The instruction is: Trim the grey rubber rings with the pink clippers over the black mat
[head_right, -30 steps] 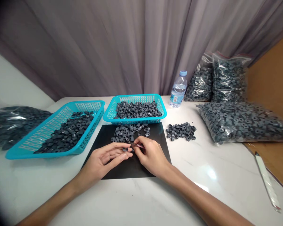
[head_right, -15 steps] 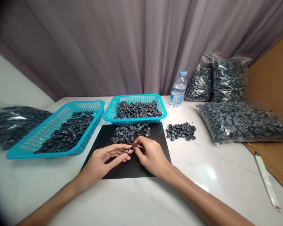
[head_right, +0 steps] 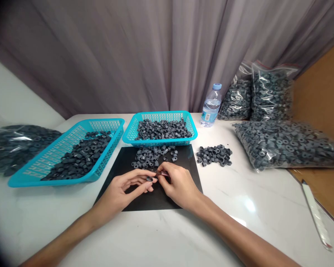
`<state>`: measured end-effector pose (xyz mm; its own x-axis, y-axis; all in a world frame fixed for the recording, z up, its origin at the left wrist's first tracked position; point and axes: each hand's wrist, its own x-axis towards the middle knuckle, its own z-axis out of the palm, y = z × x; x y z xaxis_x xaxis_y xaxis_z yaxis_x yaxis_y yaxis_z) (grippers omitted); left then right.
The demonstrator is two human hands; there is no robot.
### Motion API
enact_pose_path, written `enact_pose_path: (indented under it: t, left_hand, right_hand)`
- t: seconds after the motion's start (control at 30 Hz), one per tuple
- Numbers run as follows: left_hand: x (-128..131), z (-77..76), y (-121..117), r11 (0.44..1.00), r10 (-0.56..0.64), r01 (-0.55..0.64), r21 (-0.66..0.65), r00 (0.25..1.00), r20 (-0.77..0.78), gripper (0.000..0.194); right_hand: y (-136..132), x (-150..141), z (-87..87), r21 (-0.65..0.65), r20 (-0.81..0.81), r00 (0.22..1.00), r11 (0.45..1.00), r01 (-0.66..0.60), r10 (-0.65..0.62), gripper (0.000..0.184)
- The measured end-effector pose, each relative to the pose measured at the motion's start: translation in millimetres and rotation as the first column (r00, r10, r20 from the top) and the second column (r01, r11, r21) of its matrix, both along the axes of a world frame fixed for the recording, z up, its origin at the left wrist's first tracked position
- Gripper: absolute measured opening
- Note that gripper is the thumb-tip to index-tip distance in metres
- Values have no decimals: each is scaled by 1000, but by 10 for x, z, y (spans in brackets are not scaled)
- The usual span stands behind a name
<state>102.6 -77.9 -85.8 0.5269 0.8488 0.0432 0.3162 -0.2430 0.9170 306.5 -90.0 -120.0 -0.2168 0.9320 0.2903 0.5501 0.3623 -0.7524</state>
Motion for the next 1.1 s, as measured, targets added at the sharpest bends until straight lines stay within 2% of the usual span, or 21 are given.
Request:
enact_pose_path:
  t: [0.63, 1.1]
  left_hand:
    - [21, 42, -28, 999, 6, -4, 50, 998, -55, 15]
    - [15, 4, -31, 997, -22, 32, 77, 992, -128, 15]
  right_hand:
    - [-14, 11, -23, 39, 66, 997, 999, -39, 36, 11]
    - [-4, 11, -30, 55, 97, 994, 997, -56, 51, 11]
